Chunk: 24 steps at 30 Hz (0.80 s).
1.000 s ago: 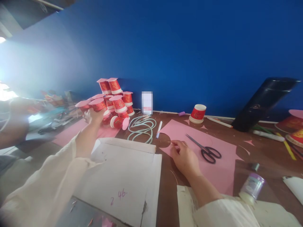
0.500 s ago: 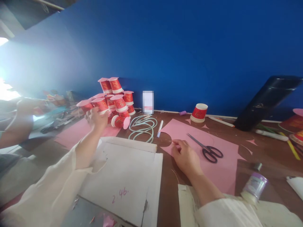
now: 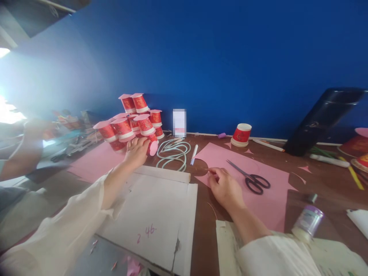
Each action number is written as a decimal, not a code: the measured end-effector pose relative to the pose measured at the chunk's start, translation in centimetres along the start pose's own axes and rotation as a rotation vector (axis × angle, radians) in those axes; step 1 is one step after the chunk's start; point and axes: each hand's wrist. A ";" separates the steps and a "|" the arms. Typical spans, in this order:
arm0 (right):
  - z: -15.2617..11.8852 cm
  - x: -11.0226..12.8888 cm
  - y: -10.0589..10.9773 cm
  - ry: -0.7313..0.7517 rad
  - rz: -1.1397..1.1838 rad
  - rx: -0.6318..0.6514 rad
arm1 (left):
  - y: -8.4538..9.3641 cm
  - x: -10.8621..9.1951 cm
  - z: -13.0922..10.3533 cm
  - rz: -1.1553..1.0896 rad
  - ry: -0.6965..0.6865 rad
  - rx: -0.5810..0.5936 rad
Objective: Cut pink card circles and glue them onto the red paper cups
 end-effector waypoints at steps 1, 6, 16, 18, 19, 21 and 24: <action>0.0 0.0 0.0 0.003 -0.003 -0.003 | -0.2 0.2 0.0 -0.005 0.005 -0.006; -0.1 0.0 0.0 0.037 -0.019 -0.034 | -1.0 0.8 0.2 -0.017 0.001 -0.042; -0.1 0.2 0.1 0.034 -0.015 -0.030 | -2.0 1.3 0.8 -0.085 0.012 -0.067; -0.1 0.1 0.1 0.030 -0.024 -0.028 | -1.9 1.1 0.7 -0.098 0.015 -0.082; -0.1 0.1 0.1 0.025 -0.026 -0.023 | -1.7 1.1 0.6 -0.102 0.011 -0.092; -0.1 0.1 0.1 0.017 -0.018 -0.008 | -1.1 0.9 0.2 -0.110 0.000 -0.118; -0.1 0.2 0.2 0.009 -0.008 0.004 | 0.5 0.7 -0.4 -0.130 0.043 -0.172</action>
Point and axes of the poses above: each hand's wrist, its own z-axis towards the middle knuckle, its own y-axis out of the back of the hand, x = y × z, and after that the axes turned 7 degrees about -z, right-handed
